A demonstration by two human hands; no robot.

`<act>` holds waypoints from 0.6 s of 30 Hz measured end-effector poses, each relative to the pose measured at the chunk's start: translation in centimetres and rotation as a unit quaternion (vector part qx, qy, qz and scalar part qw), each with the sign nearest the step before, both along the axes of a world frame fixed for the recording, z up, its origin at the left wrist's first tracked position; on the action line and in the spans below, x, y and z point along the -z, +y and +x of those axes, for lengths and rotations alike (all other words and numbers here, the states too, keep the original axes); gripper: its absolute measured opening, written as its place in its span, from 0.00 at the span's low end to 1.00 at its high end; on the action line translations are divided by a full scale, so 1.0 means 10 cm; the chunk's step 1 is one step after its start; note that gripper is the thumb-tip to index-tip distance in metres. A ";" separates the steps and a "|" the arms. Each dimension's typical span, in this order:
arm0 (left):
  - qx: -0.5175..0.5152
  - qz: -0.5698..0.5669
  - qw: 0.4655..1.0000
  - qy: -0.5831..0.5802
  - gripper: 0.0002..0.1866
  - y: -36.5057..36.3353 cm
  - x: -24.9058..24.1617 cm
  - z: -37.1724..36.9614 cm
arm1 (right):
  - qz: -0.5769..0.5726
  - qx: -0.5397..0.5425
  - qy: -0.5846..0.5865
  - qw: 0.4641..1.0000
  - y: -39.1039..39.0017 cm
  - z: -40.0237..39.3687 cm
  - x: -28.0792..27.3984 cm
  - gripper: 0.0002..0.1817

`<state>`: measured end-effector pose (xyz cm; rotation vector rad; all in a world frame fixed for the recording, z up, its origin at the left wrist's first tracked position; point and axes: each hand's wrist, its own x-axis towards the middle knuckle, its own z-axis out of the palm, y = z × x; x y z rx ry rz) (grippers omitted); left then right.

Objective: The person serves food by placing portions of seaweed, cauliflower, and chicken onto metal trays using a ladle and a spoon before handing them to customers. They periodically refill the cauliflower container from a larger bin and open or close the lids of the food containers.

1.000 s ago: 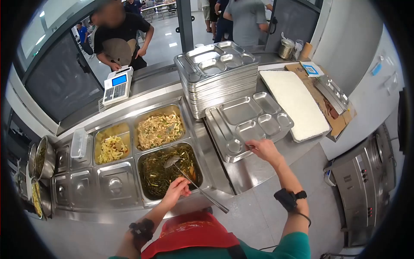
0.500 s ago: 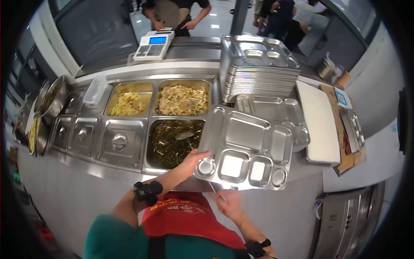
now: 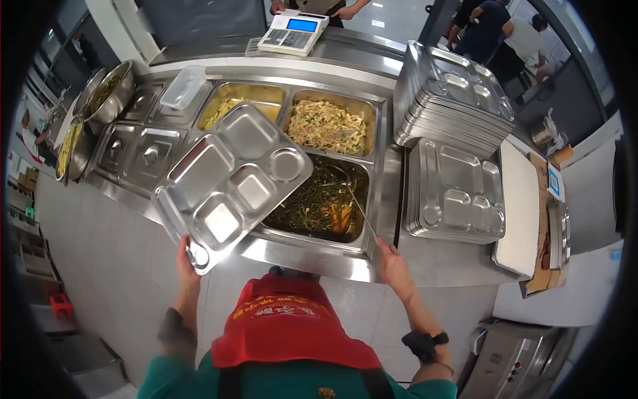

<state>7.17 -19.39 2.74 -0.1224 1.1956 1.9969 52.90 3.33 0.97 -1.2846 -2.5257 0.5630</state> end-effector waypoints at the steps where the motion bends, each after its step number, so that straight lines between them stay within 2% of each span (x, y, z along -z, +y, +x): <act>1: -0.004 -0.016 1.000 0.005 0.17 -0.11 -0.03 0.00 | -0.084 -0.008 0.020 0.996 0.02 -0.02 -0.06 0.28; 3: -0.010 -0.050 0.999 0.015 0.17 -0.36 -0.03 0.01 | -0.249 -0.022 0.057 0.967 -0.01 -0.07 -0.28 0.26; 4: -0.014 -0.077 0.997 0.017 0.18 -0.41 -0.10 0.05 | -0.436 0.049 0.066 0.896 -0.04 -0.09 -0.44 0.26; 7: -0.046 -0.079 0.996 -0.020 0.21 -0.51 0.08 0.03 | -0.670 0.176 0.159 0.704 -0.17 -0.25 -0.77 0.26; 8: -0.037 -0.060 0.997 -0.039 0.20 -0.49 0.19 0.02 | -0.711 0.185 0.220 0.642 -0.27 -0.28 -0.66 0.25; 9: -0.045 -0.072 0.995 -0.050 0.19 -0.38 0.08 0.08 | -0.709 0.197 0.245 0.631 -0.40 -0.34 -0.64 0.25; 11: 0.001 -0.024 0.998 -0.058 0.21 -0.40 0.24 0.01 | -0.706 0.218 0.292 0.608 -0.65 -0.46 -0.61 0.25; 12: -0.003 -0.021 0.997 -0.073 0.21 -0.37 0.24 0.00 | -0.678 0.253 0.311 0.616 -0.79 -0.46 -0.68 0.24; 18: 0.022 0.014 0.996 -0.090 0.19 -0.14 0.33 -0.11 | -0.649 0.279 0.404 0.581 -1.09 -0.24 -0.76 0.23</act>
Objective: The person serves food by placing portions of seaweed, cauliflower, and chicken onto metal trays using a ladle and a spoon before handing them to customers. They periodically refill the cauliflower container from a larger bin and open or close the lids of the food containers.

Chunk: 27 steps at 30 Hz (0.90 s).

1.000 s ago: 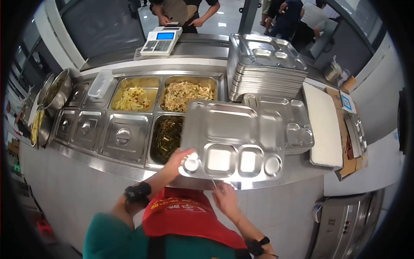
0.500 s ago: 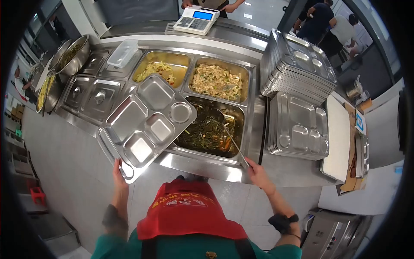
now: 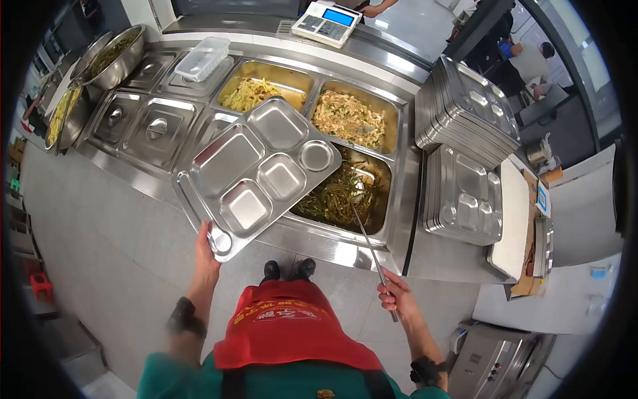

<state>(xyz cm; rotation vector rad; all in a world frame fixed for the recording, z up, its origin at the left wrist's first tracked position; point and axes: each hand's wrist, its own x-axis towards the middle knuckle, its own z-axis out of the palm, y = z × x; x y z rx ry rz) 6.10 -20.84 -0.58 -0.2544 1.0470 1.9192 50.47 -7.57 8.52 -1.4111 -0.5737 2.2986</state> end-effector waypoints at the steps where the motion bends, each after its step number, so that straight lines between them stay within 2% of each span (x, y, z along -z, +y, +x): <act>1: 0.004 0.010 1.000 -0.002 0.19 0.06 -0.03 0.00 | -0.003 0.010 0.006 1.000 -0.01 -0.02 0.03 0.23; 4: -0.014 -0.013 1.000 0.003 0.18 0.23 -0.04 0.01 | 0.096 -0.081 -0.169 0.978 -0.01 -0.24 0.09 0.23; 7: 0.001 0.027 1.000 0.009 0.18 0.29 0.00 0.01 | 0.111 -0.120 -0.167 0.972 0.13 -0.26 0.20 0.24; 11: 0.006 0.038 0.999 0.000 0.17 0.34 0.06 -0.07 | -0.027 -0.066 0.019 0.997 0.27 -0.53 0.31 0.23; 14: 0.002 0.044 0.999 -0.008 0.17 0.39 0.08 -0.01 | -0.039 -0.018 0.007 0.999 0.13 -0.37 0.29 0.22; 17: 0.006 0.047 0.999 -0.002 0.17 0.47 0.11 -0.03 | -0.065 0.048 0.068 0.994 -0.06 -0.12 0.24 0.22; 21: 0.014 0.042 0.999 0.011 0.17 0.69 -0.14 -0.06 | -0.047 0.087 0.115 0.988 -0.14 0.02 0.18 0.21; 24: 0.003 0.019 1.000 0.002 0.13 0.84 -0.28 -0.07 | -0.025 0.092 0.070 0.993 -0.12 -0.05 0.01 0.22; 27: 0.004 0.031 1.000 0.004 0.18 0.96 -0.14 -0.17 | 0.005 0.085 0.050 0.995 -0.11 -0.03 -0.15 0.23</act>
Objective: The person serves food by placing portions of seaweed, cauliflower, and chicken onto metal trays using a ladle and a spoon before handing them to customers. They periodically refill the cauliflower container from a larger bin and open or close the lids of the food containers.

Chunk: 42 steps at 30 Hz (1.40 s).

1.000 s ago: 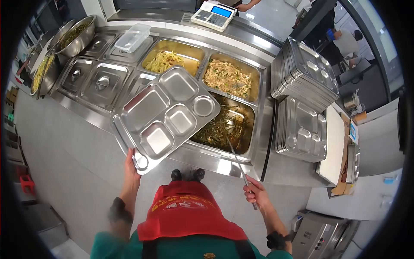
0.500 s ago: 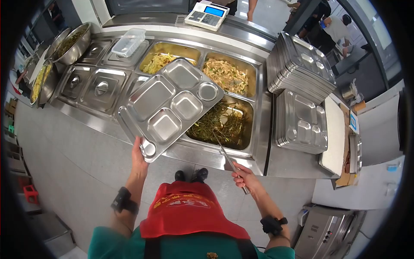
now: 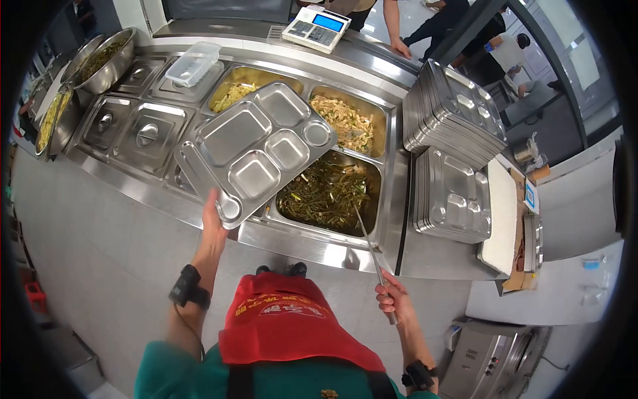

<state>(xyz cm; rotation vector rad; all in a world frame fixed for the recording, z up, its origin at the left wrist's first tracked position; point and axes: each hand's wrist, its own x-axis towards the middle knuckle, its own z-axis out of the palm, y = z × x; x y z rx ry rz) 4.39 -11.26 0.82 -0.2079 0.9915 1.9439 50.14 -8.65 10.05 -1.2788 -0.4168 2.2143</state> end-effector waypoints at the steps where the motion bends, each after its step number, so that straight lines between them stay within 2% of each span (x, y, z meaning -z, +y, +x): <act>1: 0.001 0.009 1.000 -0.001 0.18 0.04 0.04 -0.02 | 0.014 -0.003 -0.001 1.000 0.00 0.00 -0.09 0.23; 4: 0.023 0.020 0.999 0.025 0.18 0.20 0.13 -0.05 | 0.054 -0.010 -0.008 0.998 -0.02 -0.06 -0.45 0.23; 5: 0.027 0.044 0.998 0.029 0.20 0.26 0.20 -0.05 | 0.066 -0.012 -0.013 0.998 -0.02 -0.10 -0.58 0.23; 8: 0.034 -0.008 0.998 0.044 0.26 0.36 0.34 0.03 | 0.083 -0.003 0.014 0.996 -0.02 -0.25 -0.84 0.23; 9: 0.051 -0.004 0.997 0.050 0.31 0.37 0.33 0.07 | 0.085 0.002 0.031 0.996 -0.02 -0.31 -0.86 0.23; 10: 0.059 0.008 0.997 0.043 0.30 0.38 0.33 0.13 | 0.089 0.005 0.025 0.996 -0.01 -0.39 -0.85 0.24; 12: 0.073 0.031 0.996 0.032 0.30 0.40 0.34 0.24 | 0.095 0.007 0.014 0.995 0.00 -0.55 -0.71 0.26; 13: 0.066 0.019 0.998 0.005 0.26 0.40 0.30 0.30 | 0.107 -0.021 0.042 0.993 0.02 -0.60 -0.56 0.27; 19: 0.073 0.024 0.997 -0.028 0.22 0.37 0.19 0.46 | 0.207 -0.078 -0.150 0.964 -0.18 -0.85 0.25 0.26; 22: 0.081 0.029 0.996 -0.020 0.22 0.35 0.17 0.43 | 0.318 -0.098 -0.269 0.904 -0.25 -0.85 0.35 0.26; 23: 0.086 0.031 0.996 -0.017 0.22 0.34 0.16 0.41 | 0.409 -0.111 -0.319 0.848 -0.23 -0.82 0.43 0.26; 25: 0.086 0.040 0.995 -0.022 0.23 0.33 0.19 0.38 | 0.571 -0.133 -0.405 0.702 -0.14 -0.77 0.54 0.26; 28: 0.090 0.036 0.995 -0.025 0.23 0.31 0.29 0.33 | 0.659 -0.159 -0.431 0.595 -0.11 -0.74 0.48 0.25; 31: 0.087 0.026 0.995 -0.032 0.23 0.29 0.37 0.28 | 0.595 -0.131 -0.438 0.661 -0.19 -0.65 0.41 0.24; 33: 0.087 0.025 0.995 -0.036 0.22 0.25 0.38 0.22 | 0.485 -0.063 -0.374 0.788 -0.22 -0.57 0.27 0.25; 35: 0.091 0.029 0.995 -0.036 0.21 0.19 0.34 0.14 | 0.354 0.014 -0.300 0.886 -0.22 -0.46 0.18 0.25; 38: 0.078 0.022 0.996 -0.026 0.20 0.18 0.29 0.02 | 0.231 0.047 -0.232 0.944 -0.12 -0.35 0.07 0.23; 39: 0.088 0.031 0.996 -0.014 0.19 0.20 0.14 0.02 | 0.199 0.029 -0.227 0.953 -0.05 -0.37 0.08 0.23; 42: 0.109 0.041 0.993 -0.017 0.16 0.28 0.16 -0.11 | 0.085 -0.041 -0.087 0.992 0.16 -0.38 0.39 0.24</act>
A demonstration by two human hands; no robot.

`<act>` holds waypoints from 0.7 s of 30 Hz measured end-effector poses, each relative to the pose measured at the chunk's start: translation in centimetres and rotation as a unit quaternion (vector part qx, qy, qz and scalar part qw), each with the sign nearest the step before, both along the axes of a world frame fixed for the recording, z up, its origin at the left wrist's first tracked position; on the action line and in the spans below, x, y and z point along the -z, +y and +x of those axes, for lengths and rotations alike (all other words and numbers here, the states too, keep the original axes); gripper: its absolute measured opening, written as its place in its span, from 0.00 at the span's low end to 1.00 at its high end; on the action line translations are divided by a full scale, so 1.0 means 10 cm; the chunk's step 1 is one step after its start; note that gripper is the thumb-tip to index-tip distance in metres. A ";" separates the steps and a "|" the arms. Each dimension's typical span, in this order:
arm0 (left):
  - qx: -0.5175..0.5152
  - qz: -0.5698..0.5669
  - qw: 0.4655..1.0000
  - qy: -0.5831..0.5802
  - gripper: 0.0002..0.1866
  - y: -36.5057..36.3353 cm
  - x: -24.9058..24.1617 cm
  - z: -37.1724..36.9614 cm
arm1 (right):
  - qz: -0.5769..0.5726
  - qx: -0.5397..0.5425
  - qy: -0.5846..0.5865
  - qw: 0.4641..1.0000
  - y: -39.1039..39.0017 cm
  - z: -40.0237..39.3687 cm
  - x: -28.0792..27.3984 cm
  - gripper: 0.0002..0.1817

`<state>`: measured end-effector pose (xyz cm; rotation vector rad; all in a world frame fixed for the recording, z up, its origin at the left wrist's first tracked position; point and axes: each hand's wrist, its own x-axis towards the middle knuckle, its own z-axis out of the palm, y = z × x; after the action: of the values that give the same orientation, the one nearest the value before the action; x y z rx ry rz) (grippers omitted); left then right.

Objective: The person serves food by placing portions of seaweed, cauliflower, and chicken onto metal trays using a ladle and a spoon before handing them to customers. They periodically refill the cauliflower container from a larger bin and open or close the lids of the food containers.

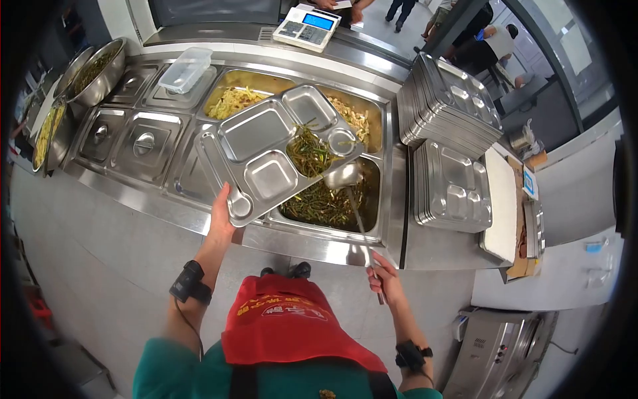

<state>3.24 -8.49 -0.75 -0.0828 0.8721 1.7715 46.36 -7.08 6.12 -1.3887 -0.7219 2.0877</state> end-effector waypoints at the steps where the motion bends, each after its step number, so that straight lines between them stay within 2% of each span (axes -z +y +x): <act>1: 0.001 -0.004 1.000 0.007 0.16 0.03 -0.03 -0.02 | -0.021 -0.024 0.018 0.999 0.04 -0.02 0.07 0.25; 4: -0.015 -0.009 1.000 0.015 0.16 0.12 -0.07 0.02 | -0.067 -0.095 0.084 0.990 0.13 0.13 0.07 0.25; 10: -0.043 -0.066 0.994 0.073 0.21 0.16 0.05 -0.20 | -0.081 -0.107 0.071 0.988 -0.01 0.43 -0.34 0.24; 13: -0.021 -0.027 0.996 0.079 0.21 0.08 -0.01 -0.25 | -0.027 -0.088 0.013 0.996 -0.12 0.22 -0.60 0.24; 15: -0.015 -0.016 0.997 0.069 0.21 0.02 0.02 -0.23 | 0.100 -0.109 -0.091 0.985 -0.17 -0.07 -0.61 0.24; 16: -0.017 -0.016 0.998 0.061 0.21 -0.01 0.10 -0.20 | 0.164 -0.118 -0.142 0.969 -0.20 -0.20 -0.60 0.24; 17: -0.019 -0.015 0.998 0.054 0.21 -0.05 0.18 -0.19 | 0.273 -0.161 -0.246 0.916 -0.18 -0.26 -0.48 0.25; 18: -0.018 -0.020 0.999 0.035 0.21 -0.10 0.19 -0.12 | 0.375 -0.178 -0.282 0.865 -0.16 -0.32 -0.44 0.25; 20: -0.016 -0.028 0.999 -0.003 0.21 -0.17 0.17 0.06 | 0.561 -0.205 -0.340 0.726 -0.12 -0.41 -0.40 0.25; 21: -0.004 -0.015 1.000 -0.007 0.20 -0.19 0.22 0.10 | 0.532 -0.192 -0.350 0.747 -0.16 -0.45 -0.45 0.26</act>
<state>4.22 -10.38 -2.93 -0.1178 0.8895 1.7640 41.85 -8.71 10.66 -1.2742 -2.2047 0.8413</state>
